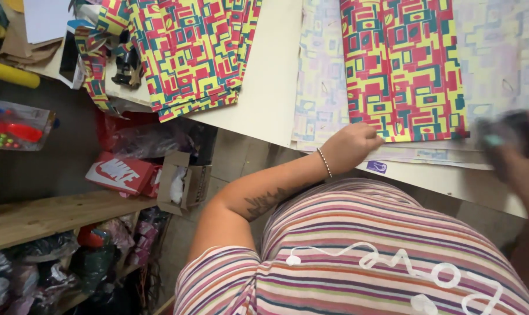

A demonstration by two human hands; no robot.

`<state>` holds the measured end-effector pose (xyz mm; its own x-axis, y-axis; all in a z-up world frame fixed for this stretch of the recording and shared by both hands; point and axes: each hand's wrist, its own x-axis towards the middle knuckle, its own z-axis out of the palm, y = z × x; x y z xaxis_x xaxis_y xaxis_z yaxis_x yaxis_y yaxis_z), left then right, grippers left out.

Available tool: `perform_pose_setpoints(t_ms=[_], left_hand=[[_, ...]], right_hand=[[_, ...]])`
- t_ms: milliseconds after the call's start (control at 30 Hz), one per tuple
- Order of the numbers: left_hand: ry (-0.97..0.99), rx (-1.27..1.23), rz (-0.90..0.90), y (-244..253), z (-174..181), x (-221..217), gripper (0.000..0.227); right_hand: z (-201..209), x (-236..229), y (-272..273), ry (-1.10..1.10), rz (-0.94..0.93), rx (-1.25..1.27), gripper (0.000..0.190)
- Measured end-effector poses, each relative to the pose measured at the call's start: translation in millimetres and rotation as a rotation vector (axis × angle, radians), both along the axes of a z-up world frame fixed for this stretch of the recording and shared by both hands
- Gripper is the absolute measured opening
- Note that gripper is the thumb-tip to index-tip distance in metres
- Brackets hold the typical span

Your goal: The person folds a piece of colorful patterned fabric on a white table. They use a handheld pressing tool to smooth the fabric and secure the folds, repeating the process for multiple pieces.

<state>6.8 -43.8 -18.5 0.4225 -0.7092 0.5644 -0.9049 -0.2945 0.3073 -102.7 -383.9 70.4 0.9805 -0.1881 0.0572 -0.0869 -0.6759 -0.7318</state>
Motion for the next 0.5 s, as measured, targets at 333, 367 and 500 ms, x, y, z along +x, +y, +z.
perform_pose_setpoints(t_ms=[333,367,500], left_hand=[[0.081,-0.053,0.025,-1,-8,-1,0.017],[0.082,-0.054,0.025,-2,-5,-2,0.017],[-0.193,-0.099,-0.044,-11,8,-3,0.009]], right_hand=[[-11,-12,72,0.067,0.034,-0.37,0.067],[-10,-15,73,0.068,0.034,-0.372,0.067],[-11,-15,79,0.026,0.072,-0.527,0.068]])
